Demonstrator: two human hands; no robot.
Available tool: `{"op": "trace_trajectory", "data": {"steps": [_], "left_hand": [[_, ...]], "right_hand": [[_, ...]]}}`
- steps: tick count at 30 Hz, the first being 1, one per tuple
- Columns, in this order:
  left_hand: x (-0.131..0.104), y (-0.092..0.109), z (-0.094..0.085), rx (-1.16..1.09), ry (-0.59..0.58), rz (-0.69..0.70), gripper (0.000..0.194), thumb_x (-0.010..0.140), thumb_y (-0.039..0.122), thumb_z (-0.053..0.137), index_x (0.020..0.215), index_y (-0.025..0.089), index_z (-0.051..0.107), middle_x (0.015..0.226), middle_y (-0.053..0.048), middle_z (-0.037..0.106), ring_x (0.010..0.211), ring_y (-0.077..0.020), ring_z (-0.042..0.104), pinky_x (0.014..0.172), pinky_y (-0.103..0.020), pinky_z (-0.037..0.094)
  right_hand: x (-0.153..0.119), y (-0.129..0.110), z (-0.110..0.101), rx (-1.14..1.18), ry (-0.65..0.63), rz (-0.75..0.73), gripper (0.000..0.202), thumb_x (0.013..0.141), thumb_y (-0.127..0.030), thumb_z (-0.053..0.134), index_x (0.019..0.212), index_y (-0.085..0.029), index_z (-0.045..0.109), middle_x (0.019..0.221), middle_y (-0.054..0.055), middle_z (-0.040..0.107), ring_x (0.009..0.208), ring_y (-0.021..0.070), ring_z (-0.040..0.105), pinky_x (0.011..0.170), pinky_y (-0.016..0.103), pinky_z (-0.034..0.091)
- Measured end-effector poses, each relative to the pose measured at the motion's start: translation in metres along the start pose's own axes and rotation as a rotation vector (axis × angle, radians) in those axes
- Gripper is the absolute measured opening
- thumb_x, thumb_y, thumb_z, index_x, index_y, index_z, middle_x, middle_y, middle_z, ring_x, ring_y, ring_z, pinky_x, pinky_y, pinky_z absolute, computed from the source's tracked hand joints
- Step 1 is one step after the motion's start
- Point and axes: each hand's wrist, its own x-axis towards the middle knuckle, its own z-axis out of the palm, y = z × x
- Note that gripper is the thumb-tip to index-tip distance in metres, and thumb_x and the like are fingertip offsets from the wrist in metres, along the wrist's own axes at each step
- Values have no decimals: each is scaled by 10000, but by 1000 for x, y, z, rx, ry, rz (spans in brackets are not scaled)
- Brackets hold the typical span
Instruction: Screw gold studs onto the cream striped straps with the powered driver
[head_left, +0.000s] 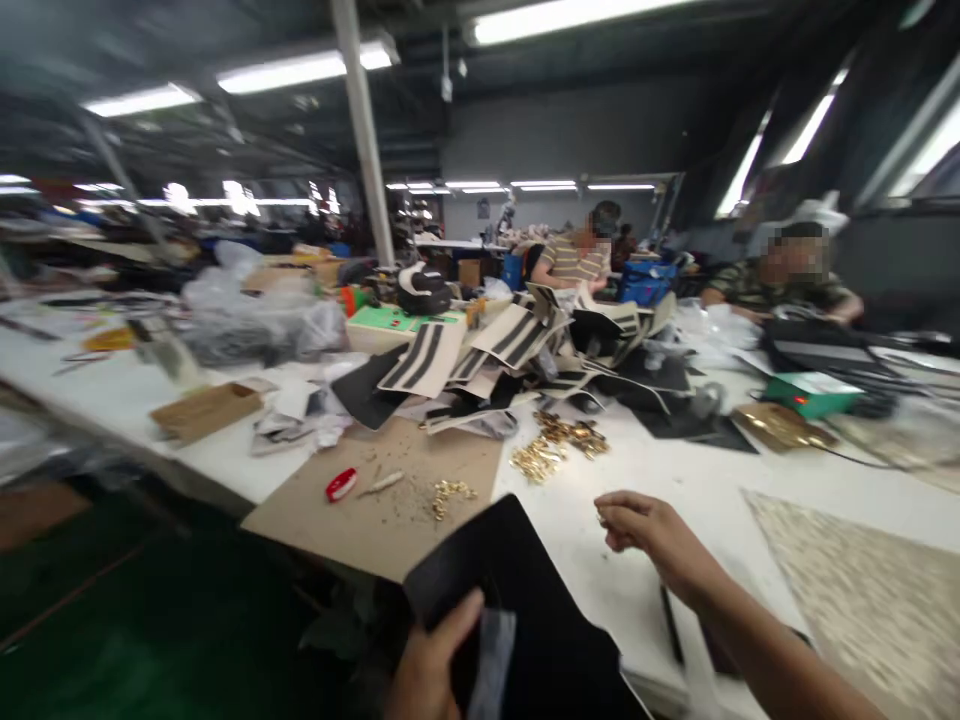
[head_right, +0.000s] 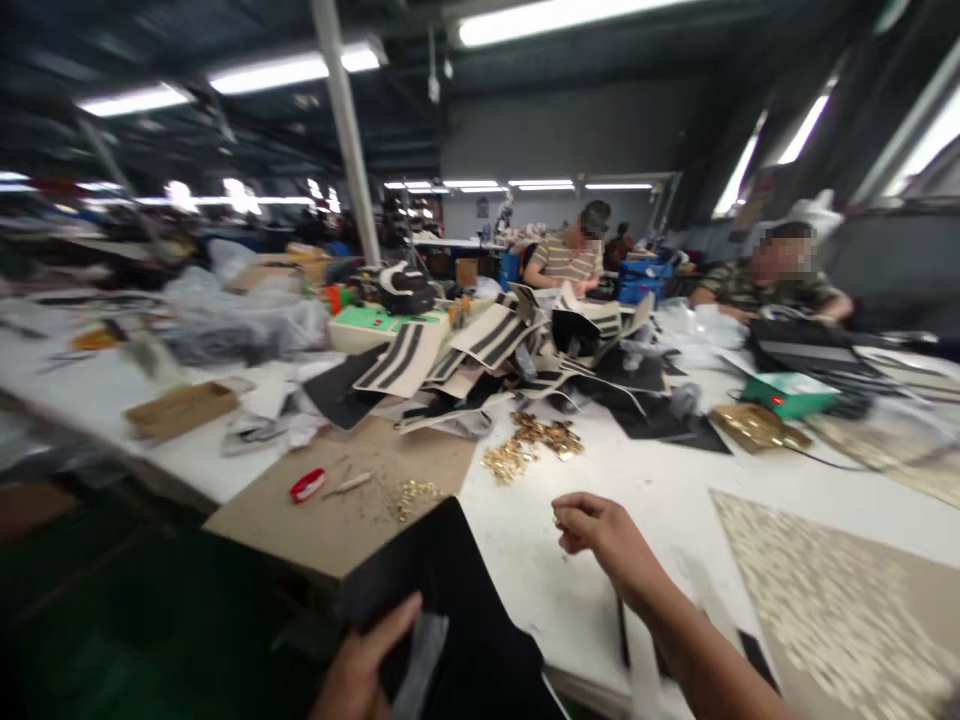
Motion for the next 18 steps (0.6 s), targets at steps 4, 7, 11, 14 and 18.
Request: {"op": "trace_trajectory", "data": {"steps": [4, 7, 11, 14, 18], "left_hand": [[51, 5, 50, 26, -139, -31, 381, 695, 478, 873, 969, 219, 817, 986, -85, 830, 1153, -397, 722, 1072, -504, 543], [72, -1, 87, 67, -264, -137, 419, 675, 453, 887, 994, 191, 813, 1003, -101, 831, 1059, -392, 760, 998, -515, 581], [79, -18, 116, 31, -315, -130, 527, 713, 419, 886, 1152, 150, 773, 1073, -131, 821, 1069, -364, 763, 1059, -518, 542], [80, -28, 120, 67, -302, -51, 584, 719, 404, 898, 1206, 118, 749, 1128, -153, 806, 1109, -358, 750, 1111, -504, 500], [79, -35, 116, 101, -330, -34, 555, 758, 428, 879, 1210, 130, 754, 1171, -146, 795, 1122, -357, 745, 1096, -482, 514]], "right_hand": [[-58, 20, -71, -307, 223, 44, 285, 845, -437, 653, 971, -208, 767, 771, 18, 717, 752, 235, 702, 740, 356, 533], [-85, 41, -97, -535, 284, -15, 275, 907, -441, 613, 1018, -244, 770, 937, 42, 767, 861, 251, 710, 788, 365, 535], [-96, 63, -105, -706, 221, -220, 238, 1002, -342, 540, 1110, -271, 739, 1064, 52, 739, 959, 229, 697, 842, 344, 535], [-94, 70, -102, -810, 112, -364, 251, 1052, -277, 498, 1146, -265, 730, 1082, 70, 718, 1006, 228, 675, 900, 359, 528], [-94, 81, -100, -901, 69, -461, 264, 1069, -255, 500, 1180, -275, 739, 1077, 86, 706, 982, 243, 645, 881, 398, 519]]}}
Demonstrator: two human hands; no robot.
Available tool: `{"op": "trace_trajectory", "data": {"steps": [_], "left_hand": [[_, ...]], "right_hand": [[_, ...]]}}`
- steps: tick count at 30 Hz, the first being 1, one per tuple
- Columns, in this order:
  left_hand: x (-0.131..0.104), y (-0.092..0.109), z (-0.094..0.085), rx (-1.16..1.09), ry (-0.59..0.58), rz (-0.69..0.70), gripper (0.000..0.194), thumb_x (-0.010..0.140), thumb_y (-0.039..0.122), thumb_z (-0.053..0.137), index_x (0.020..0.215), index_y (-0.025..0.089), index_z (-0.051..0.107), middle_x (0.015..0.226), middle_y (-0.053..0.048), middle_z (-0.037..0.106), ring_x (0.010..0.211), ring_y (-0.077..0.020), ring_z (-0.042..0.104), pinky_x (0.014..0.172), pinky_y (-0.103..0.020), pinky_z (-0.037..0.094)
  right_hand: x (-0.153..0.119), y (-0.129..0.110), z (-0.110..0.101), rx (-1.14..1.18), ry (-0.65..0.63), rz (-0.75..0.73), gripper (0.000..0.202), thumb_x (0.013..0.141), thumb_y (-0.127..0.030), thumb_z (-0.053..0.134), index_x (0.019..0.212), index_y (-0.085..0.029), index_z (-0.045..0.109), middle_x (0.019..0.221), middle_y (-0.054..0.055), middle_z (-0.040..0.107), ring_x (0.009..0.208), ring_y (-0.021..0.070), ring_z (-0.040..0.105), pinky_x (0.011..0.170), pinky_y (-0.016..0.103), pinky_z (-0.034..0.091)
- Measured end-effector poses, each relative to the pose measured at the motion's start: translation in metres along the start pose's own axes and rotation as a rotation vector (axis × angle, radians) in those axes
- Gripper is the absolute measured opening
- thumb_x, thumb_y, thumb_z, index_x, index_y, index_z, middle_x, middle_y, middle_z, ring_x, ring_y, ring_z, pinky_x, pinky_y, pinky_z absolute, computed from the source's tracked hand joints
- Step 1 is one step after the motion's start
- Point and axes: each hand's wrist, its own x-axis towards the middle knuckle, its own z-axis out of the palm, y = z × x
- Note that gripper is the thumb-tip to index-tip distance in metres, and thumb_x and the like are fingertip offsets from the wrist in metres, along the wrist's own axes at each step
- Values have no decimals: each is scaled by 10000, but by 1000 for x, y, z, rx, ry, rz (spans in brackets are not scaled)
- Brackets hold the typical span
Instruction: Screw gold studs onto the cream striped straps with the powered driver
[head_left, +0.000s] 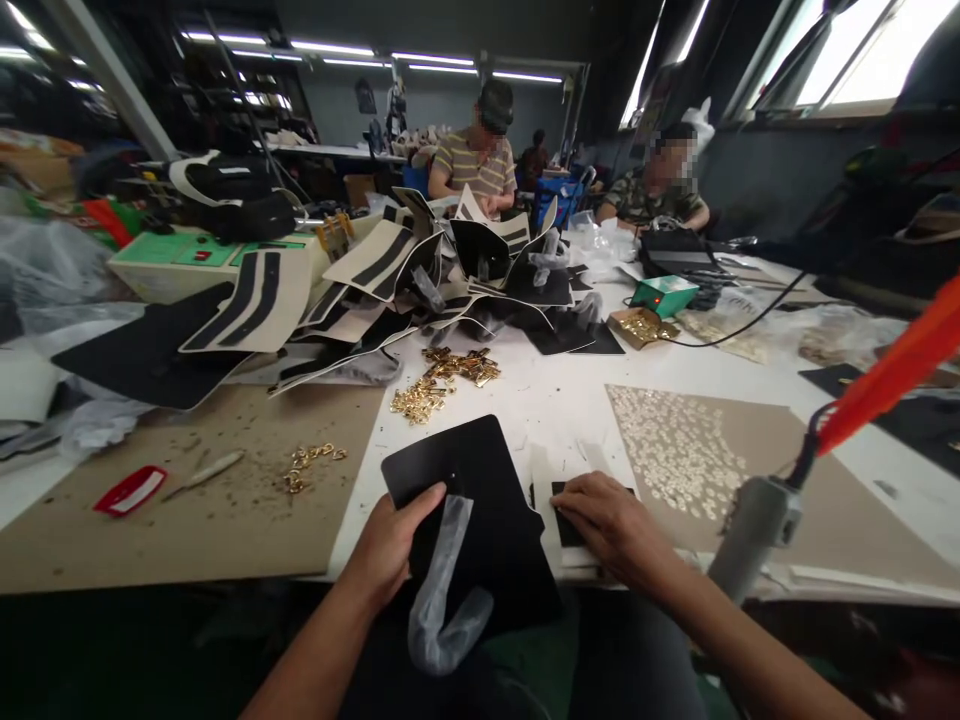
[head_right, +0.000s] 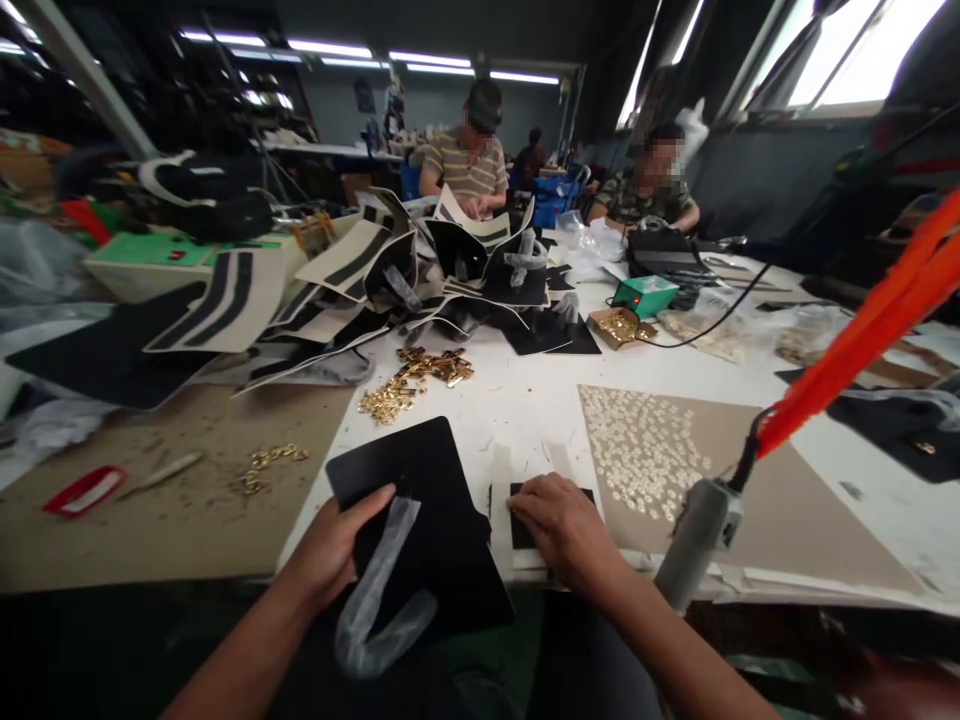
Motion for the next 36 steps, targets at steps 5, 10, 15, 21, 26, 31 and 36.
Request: {"op": "trace_trajectory", "data": {"steps": [5, 10, 15, 21, 26, 31, 36], "left_hand": [[-1, -2, 1, 32, -4, 13, 542, 776, 444, 864, 1208, 136, 755, 1184, -140, 793, 1145, -366, 734, 1055, -460, 546], [-1, -2, 3, 40, 10, 30, 559, 755, 453, 876, 1205, 145, 752, 1200, -132, 789, 1151, -368, 730, 1017, -452, 572], [-2, -2, 1, 32, -18, 33, 546, 775, 442, 866, 1211, 134, 751, 1187, -144, 791, 1099, -367, 748, 1001, -460, 575], [0, -5, -2, 36, -30, 52, 501, 784, 438, 861, 1181, 147, 766, 1169, -127, 799, 1094, -361, 749, 989, -442, 576], [1, -5, -3, 65, -16, 63, 529, 736, 480, 885, 1136, 147, 791, 1144, -139, 804, 1139, -384, 731, 1001, -445, 567], [1, -5, -4, 68, -30, 64, 510, 762, 479, 870, 1149, 158, 785, 1166, -134, 799, 1149, -379, 727, 1007, -441, 563], [2, -7, -5, 72, -40, 56, 491, 798, 461, 849, 1177, 159, 770, 1182, -132, 794, 1125, -371, 737, 995, -439, 568]], "right_hand": [[-4, 6, 6, -15, 39, 11, 283, 1068, -248, 505, 1199, -295, 752, 1059, 84, 696, 970, 249, 634, 852, 401, 511], [1, 6, 3, 1, 23, 63, 292, 1046, -235, 515, 1227, -287, 739, 1040, 85, 713, 958, 254, 645, 865, 413, 522], [3, 6, -5, 5, 17, 137, 227, 982, -247, 604, 1167, -263, 734, 1043, 81, 717, 992, 266, 652, 902, 422, 530], [7, 3, -12, 42, -36, 139, 176, 990, -236, 579, 1031, -258, 749, 1010, 67, 715, 976, 244, 658, 884, 392, 531], [9, 4, -11, -49, -25, 76, 190, 1034, -315, 569, 1028, -261, 751, 1001, 70, 721, 950, 248, 656, 865, 403, 504], [4, 8, -6, -113, 41, -30, 238, 1064, -335, 543, 1045, -263, 769, 1015, 78, 729, 928, 242, 653, 837, 411, 473], [-4, 15, -7, -74, 25, -65, 262, 1074, -340, 524, 1116, -287, 777, 1008, 75, 744, 901, 232, 652, 803, 398, 483]]}}
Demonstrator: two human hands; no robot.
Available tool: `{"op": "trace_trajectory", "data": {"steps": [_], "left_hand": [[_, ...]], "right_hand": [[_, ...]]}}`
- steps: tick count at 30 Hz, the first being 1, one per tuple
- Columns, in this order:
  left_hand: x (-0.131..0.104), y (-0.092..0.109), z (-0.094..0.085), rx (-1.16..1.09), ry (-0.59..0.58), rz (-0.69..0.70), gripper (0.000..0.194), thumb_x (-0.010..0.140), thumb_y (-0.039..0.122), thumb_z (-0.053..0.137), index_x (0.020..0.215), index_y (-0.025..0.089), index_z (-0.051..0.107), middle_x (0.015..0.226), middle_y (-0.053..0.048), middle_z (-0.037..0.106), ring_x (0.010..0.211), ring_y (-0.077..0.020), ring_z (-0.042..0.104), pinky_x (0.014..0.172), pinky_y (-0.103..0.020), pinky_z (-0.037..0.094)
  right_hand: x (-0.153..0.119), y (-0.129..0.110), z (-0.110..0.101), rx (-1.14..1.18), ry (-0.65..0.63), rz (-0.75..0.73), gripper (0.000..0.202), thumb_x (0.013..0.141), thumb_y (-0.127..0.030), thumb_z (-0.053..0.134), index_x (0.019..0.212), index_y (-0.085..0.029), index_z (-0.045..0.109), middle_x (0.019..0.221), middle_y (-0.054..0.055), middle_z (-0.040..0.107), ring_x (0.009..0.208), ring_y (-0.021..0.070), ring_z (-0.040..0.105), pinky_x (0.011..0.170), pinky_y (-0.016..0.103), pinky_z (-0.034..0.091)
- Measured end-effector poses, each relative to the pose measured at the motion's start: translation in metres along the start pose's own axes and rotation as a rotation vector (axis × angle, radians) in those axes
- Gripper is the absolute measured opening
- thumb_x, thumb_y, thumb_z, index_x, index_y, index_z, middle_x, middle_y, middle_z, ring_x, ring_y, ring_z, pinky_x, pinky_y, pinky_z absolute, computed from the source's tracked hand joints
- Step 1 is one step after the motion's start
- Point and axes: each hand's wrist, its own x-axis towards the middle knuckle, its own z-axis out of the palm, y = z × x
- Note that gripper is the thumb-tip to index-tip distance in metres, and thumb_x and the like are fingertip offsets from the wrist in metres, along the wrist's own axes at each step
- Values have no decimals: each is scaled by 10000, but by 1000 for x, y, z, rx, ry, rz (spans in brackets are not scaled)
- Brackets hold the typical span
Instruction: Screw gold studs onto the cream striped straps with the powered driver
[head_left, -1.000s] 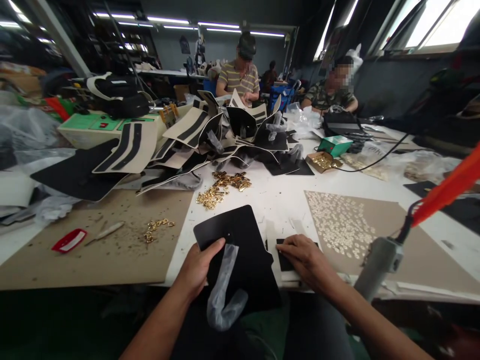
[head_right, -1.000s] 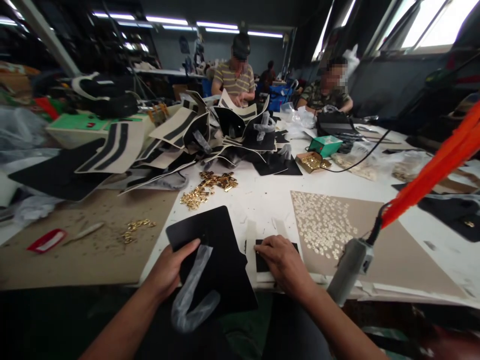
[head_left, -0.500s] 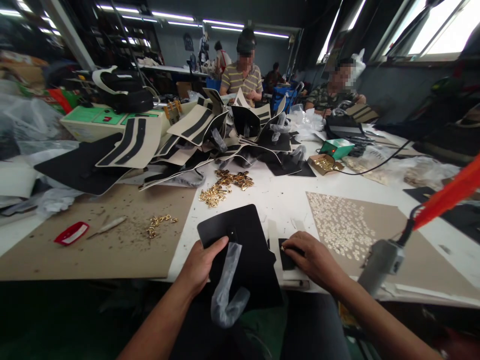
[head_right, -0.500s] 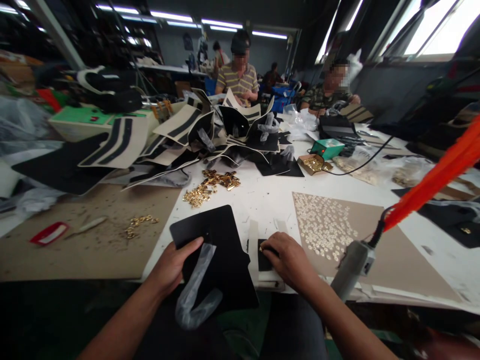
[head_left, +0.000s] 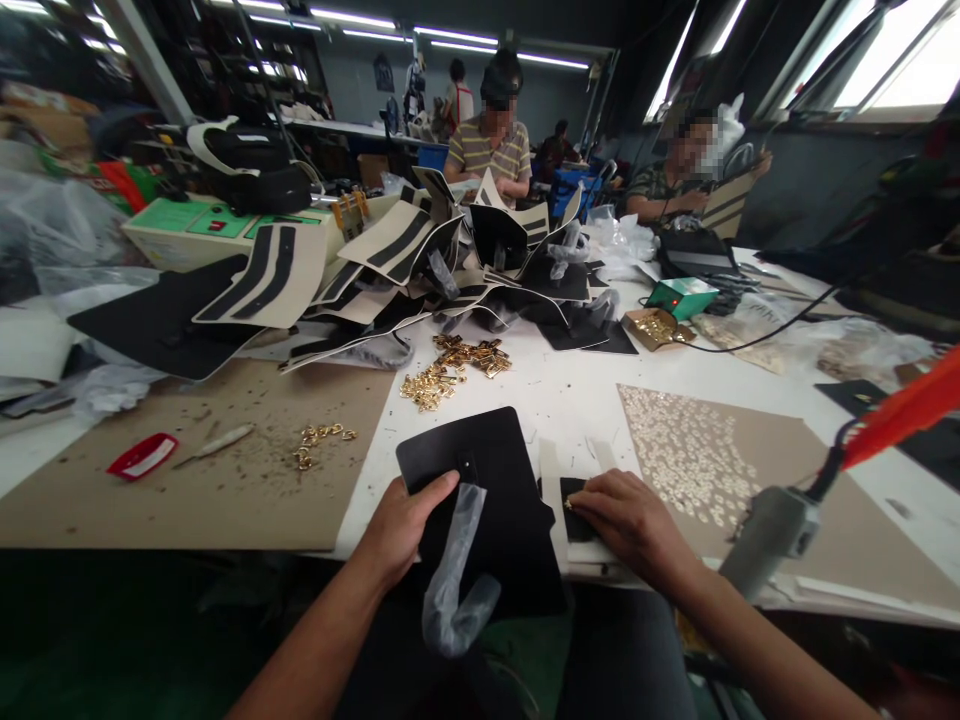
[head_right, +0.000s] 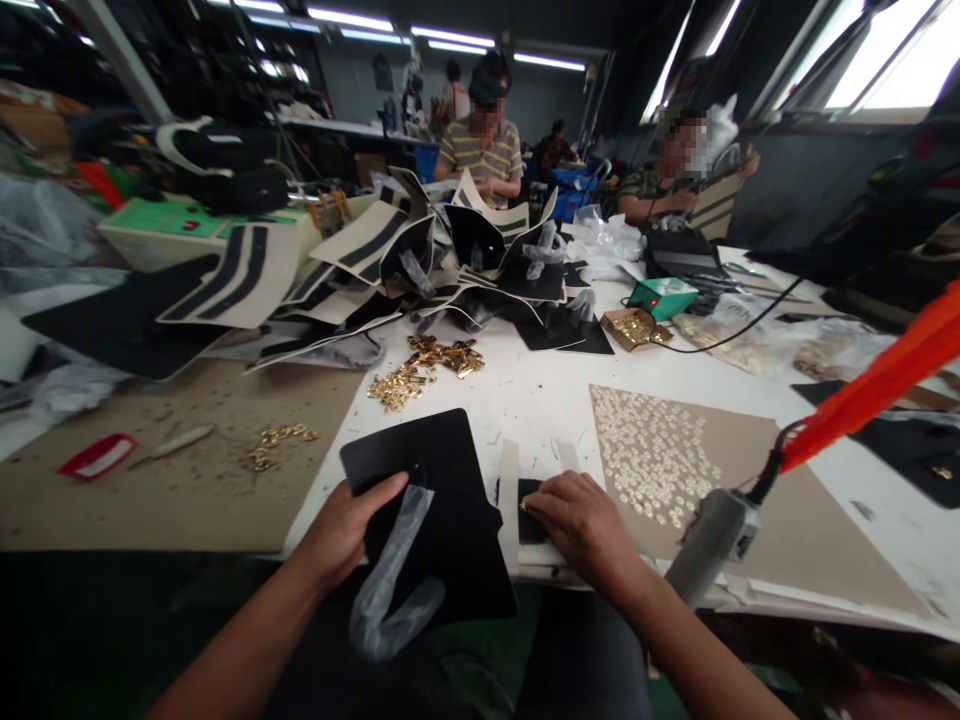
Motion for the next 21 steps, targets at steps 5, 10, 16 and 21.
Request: {"op": "trace_trajectory", "data": {"steps": [5, 10, 16, 21], "left_hand": [[0, -1, 0, 1, 2, -3, 507, 802, 458, 847, 1207, 167, 757, 1188, -118, 794, 1141, -371, 730, 1001, -440, 569], [0, -2, -1, 22, 22, 13, 533, 804, 452, 848, 1223, 140, 744, 1232, -142, 775, 1180, -383, 711, 1025, -447, 559], [1, -4, -3, 41, 6, 19, 504, 811, 460, 840, 1202, 153, 750, 1211, -131, 785, 1139, -367, 733, 1009, -445, 572], [1, -4, -3, 58, 18, 21, 518, 805, 473, 841, 1209, 161, 750, 1216, -132, 783, 1148, -367, 730, 1009, -451, 571]], "right_hand": [[0, 0, -10, -42, -72, -48, 242, 1064, -356, 551, 1119, -315, 784, 1026, 66, 756, 922, 235, 659, 799, 398, 460], [3, -4, -15, -37, -91, -29, 236, 1067, -337, 549, 1100, -294, 779, 1055, 69, 744, 952, 232, 658, 831, 392, 461], [5, -3, -12, -46, -85, -38, 203, 1066, -283, 558, 1083, -281, 760, 1023, 56, 726, 924, 226, 631, 819, 386, 416], [10, -3, -16, -125, -141, -126, 187, 1046, -190, 559, 1061, -257, 732, 977, 43, 709, 873, 220, 598, 806, 373, 383]]}}
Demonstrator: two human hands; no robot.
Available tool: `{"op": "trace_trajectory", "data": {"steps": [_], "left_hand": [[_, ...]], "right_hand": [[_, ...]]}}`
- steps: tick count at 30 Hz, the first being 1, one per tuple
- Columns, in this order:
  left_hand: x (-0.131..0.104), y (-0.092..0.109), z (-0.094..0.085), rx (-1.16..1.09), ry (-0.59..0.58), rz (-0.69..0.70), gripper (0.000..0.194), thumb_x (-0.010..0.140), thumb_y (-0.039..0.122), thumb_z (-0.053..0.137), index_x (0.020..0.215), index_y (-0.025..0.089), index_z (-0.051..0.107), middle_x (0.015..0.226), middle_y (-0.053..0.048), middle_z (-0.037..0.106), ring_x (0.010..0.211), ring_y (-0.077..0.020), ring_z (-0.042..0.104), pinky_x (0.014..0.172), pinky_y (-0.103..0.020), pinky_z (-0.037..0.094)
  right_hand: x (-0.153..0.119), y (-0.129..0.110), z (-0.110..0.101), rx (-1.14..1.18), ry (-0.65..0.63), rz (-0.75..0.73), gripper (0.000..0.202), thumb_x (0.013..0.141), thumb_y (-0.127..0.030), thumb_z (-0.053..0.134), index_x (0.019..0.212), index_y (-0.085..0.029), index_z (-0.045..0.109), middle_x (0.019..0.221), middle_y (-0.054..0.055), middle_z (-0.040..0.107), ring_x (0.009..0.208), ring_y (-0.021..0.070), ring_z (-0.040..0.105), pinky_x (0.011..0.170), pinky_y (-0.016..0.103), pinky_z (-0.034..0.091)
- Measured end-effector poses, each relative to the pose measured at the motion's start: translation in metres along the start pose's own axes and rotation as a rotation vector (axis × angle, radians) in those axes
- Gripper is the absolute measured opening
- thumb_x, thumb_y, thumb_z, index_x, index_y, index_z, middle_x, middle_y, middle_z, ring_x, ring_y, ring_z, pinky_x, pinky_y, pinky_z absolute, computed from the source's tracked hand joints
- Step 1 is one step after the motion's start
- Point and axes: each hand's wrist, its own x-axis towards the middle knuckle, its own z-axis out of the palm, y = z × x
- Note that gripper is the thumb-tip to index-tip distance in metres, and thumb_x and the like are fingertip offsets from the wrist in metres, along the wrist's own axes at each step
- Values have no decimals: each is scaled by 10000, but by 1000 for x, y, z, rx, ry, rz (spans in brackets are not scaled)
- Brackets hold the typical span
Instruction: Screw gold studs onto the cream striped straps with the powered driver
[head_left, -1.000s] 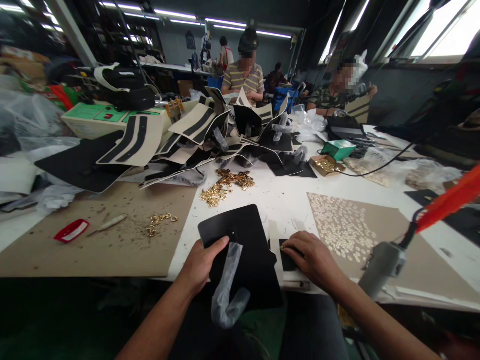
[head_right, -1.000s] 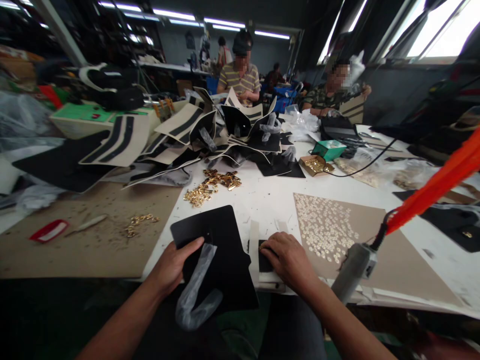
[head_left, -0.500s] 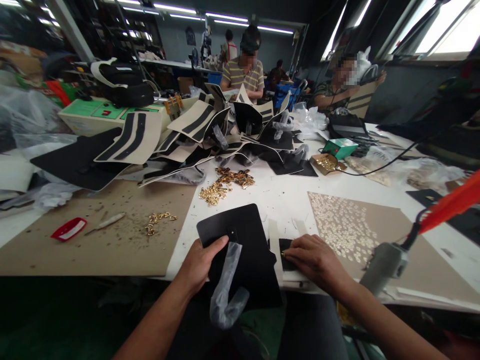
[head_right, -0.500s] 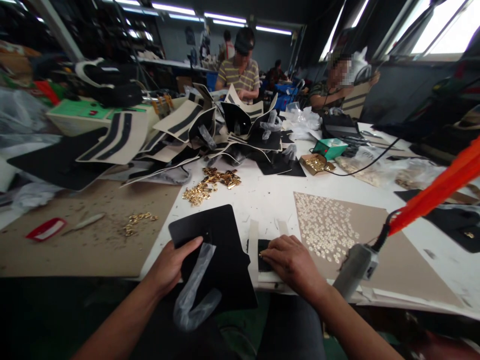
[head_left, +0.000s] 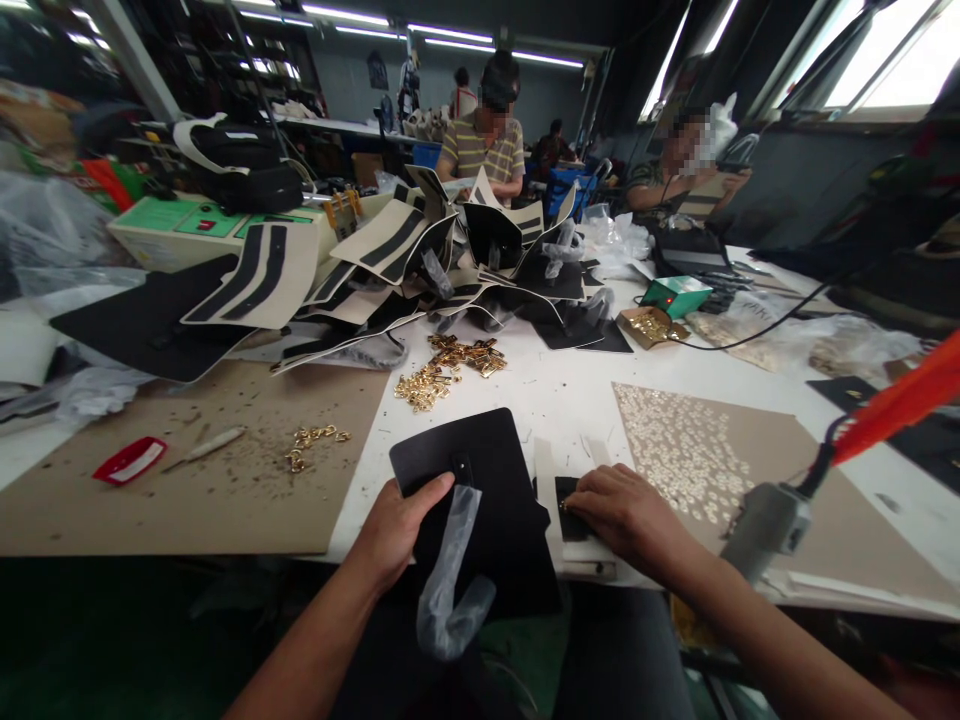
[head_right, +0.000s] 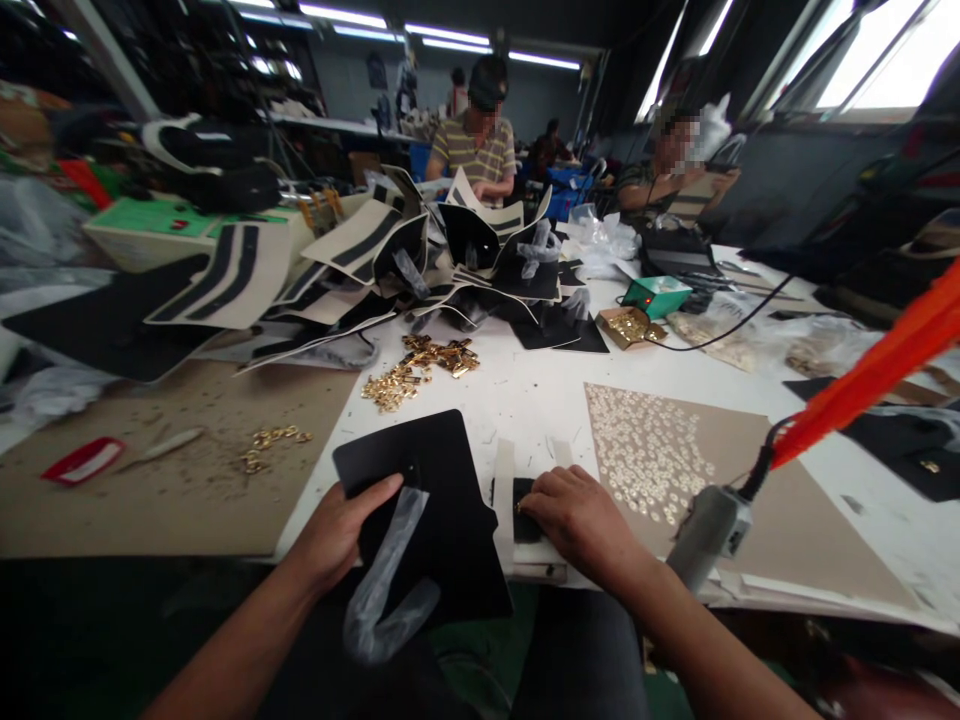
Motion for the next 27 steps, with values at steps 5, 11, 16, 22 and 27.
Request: {"op": "trace_trajectory", "data": {"steps": [5, 11, 16, 22, 27], "left_hand": [[0, 1, 1, 5, 0, -12, 510, 806, 487, 837, 1177, 146, 764, 1174, -142, 794, 1127, -376, 735, 991, -458, 574], [0, 2, 0, 31, -14, 7, 498, 823, 481, 827, 1193, 155, 754, 1189, -124, 793, 1136, -367, 732, 1009, -454, 563], [1, 2, 0, 27, -18, 17, 526, 828, 469, 825, 1240, 155, 732, 1228, -122, 780, 1154, -357, 725, 1026, -448, 558], [2, -1, -1, 45, -2, 17, 527, 819, 473, 832, 1231, 155, 747, 1239, -124, 776, 1163, -359, 722, 1026, -442, 558], [0, 0, -1, 31, -5, 11, 551, 805, 482, 843, 1239, 155, 749, 1217, -131, 783, 1124, -361, 738, 1000, -444, 572]], "right_hand": [[3, -1, -6, -107, 66, -129, 186, 1047, -164, 535, 1065, -211, 714, 878, 41, 692, 785, 204, 582, 749, 371, 358], [3, 4, -3, -153, 137, -220, 158, 1027, -155, 596, 1150, -173, 691, 883, 40, 714, 771, 189, 607, 754, 374, 373], [1, 10, 1, -76, 80, -160, 178, 1035, -174, 577, 1140, -208, 717, 956, 52, 734, 823, 197, 628, 756, 365, 394], [10, 6, -12, 44, -93, 28, 188, 983, -199, 618, 1048, -296, 765, 978, 25, 721, 900, 211, 643, 830, 381, 425], [11, -2, -15, 182, -65, 192, 176, 932, -229, 682, 1055, -316, 773, 1018, 17, 730, 960, 228, 656, 880, 402, 456]]}}
